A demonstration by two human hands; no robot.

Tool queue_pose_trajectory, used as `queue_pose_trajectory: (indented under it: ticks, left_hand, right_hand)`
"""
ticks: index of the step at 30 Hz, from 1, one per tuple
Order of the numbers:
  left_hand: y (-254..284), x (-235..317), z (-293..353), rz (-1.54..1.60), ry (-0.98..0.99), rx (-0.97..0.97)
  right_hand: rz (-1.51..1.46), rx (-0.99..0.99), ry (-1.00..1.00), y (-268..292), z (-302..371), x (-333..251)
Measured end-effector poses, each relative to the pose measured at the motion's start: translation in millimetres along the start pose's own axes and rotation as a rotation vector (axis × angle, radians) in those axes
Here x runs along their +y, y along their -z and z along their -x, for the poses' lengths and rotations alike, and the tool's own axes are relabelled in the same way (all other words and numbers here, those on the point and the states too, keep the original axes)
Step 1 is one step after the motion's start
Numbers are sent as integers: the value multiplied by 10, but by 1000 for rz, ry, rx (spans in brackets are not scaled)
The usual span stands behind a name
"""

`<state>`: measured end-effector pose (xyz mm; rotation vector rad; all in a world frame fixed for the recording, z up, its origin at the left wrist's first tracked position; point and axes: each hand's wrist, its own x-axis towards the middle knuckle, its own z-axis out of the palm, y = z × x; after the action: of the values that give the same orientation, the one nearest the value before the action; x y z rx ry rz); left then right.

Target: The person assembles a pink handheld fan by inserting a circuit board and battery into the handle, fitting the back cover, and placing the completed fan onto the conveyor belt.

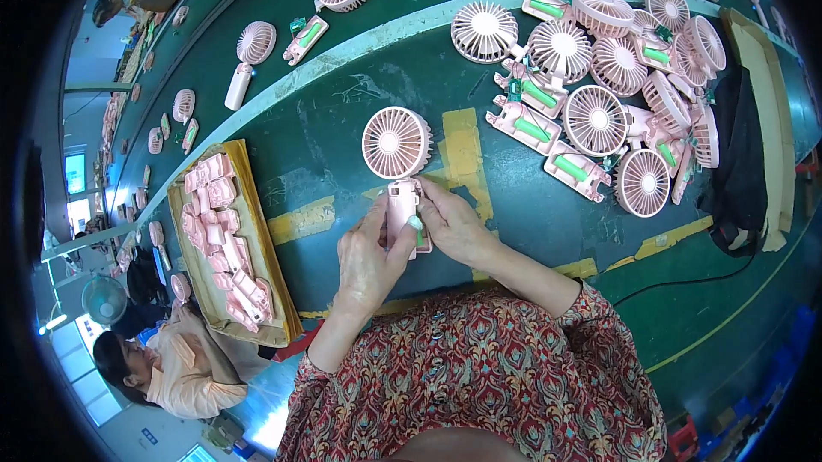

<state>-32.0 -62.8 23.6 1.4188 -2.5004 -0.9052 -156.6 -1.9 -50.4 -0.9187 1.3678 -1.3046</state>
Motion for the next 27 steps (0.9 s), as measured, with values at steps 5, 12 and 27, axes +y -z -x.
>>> queue_pose_trajectory:
  ticks: [5, 12, 27]
  left_hand:
    - [-32, -49, -13, -11, 3, -29]
    - [-22, -73, -14, 55, -2, -92]
    - [-50, -108, -2, -41, -81, -57]
  right_hand:
    - [-22, -24, -102, -18, 19, -115]
    - [-47, -104, -77, 29, 24, -120]
    - [-340, -274, -357, 100, -5, -301]
